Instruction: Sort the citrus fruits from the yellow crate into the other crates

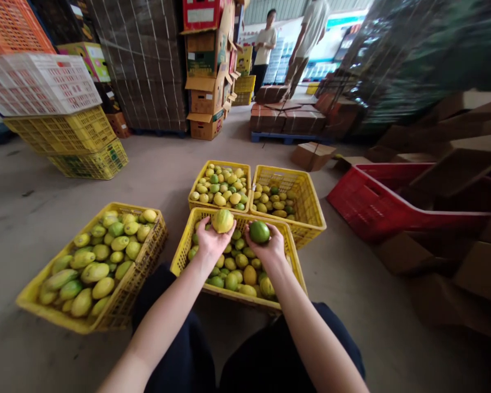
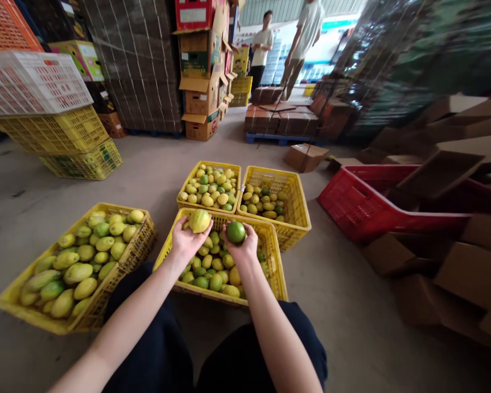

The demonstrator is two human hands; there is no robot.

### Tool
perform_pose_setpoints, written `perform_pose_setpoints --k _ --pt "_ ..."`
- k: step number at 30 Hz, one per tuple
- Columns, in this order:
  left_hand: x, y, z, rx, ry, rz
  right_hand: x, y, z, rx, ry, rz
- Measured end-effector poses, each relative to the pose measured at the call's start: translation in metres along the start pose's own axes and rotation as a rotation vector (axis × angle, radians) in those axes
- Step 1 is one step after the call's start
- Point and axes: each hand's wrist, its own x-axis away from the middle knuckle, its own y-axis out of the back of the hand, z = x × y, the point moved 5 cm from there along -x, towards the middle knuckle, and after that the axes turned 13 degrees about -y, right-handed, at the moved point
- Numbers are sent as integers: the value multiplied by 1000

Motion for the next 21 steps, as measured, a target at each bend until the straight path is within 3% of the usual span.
perform_pose_setpoints --k 4,6,10,13,17,21 --pt "-5 3 1 -8 2 12 0 3 2 -24 4 12" --pt "-8 5 3 -14 -4 -7 2 -1 5 52 81 49" --pt "-6 5 11 -12 -11 -1 14 -13 14 396 503 85" --pt "-1 3 18 -51 18 89 29 -25 11 671 804 109" --pt "5 3 25 -137 77 223 49 -36 3 902 1055 159" --pt "12 3 28 -139 143 258 57 -38 -1 1079 1202 203"
